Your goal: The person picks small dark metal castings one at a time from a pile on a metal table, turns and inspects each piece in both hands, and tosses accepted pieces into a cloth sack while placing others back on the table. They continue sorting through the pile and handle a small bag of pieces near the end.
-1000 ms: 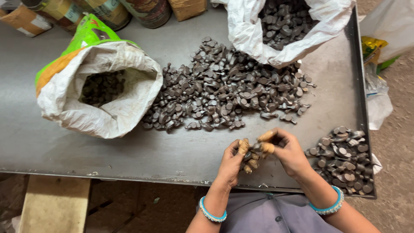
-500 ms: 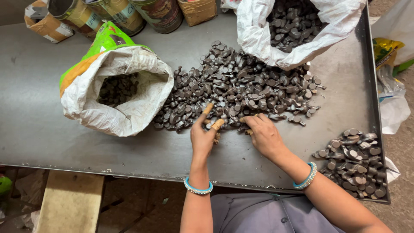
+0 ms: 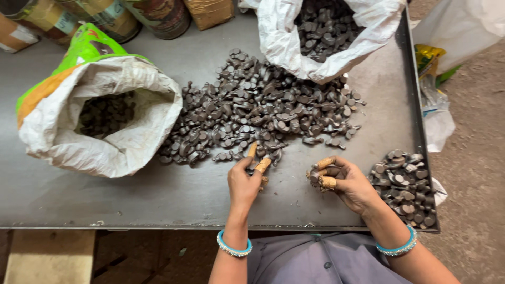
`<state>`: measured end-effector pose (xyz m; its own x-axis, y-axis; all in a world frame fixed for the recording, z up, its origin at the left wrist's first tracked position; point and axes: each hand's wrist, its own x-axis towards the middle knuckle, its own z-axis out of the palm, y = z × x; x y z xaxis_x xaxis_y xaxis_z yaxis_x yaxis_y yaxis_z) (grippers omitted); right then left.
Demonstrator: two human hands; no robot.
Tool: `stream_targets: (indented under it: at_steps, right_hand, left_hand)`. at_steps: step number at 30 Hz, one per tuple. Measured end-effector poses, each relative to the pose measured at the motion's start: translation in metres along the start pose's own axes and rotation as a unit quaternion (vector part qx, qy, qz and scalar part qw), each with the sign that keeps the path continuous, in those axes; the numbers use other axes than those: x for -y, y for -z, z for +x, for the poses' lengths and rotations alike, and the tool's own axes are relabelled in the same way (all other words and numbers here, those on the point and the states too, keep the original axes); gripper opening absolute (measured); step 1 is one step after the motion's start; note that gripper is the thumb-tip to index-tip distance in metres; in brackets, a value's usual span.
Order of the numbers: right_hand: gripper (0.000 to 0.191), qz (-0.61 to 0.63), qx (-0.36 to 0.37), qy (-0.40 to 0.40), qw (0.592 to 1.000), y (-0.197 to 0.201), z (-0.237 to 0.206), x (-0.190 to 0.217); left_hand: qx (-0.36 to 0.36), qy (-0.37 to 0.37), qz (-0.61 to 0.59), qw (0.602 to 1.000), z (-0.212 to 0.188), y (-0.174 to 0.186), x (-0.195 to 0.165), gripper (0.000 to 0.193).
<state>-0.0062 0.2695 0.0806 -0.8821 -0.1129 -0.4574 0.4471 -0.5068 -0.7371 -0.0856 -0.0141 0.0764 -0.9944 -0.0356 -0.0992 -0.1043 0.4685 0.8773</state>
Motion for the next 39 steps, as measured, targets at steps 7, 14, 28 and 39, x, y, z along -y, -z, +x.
stream_targets:
  at_steps: [7, 14, 28, 39]
  right_hand:
    - [0.039, 0.014, -0.017, -0.021, 1.000, 0.006, -0.017, 0.006]
    - [0.047, -0.169, -0.042, 0.115, 0.978, -0.018, -0.030, 0.006]
    - [0.050, -0.506, -0.087, 0.257, 0.819, -0.045, -0.042, 0.020]
    - [0.038, -0.583, -0.119, 0.212, 0.775, -0.053, -0.035, 0.037]
  left_hand:
    - [0.047, 0.074, 0.026, 0.996, -0.014, 0.012, -0.019, 0.033]
    - [0.183, 0.134, -0.211, 0.951, -0.037, -0.026, -0.037, 0.028]
    - [0.164, -0.060, -0.187, 0.967, -0.056, -0.037, -0.048, 0.026]
    - [-0.036, 0.258, -0.345, 0.902, 0.005, 0.076, -0.033, 0.015]
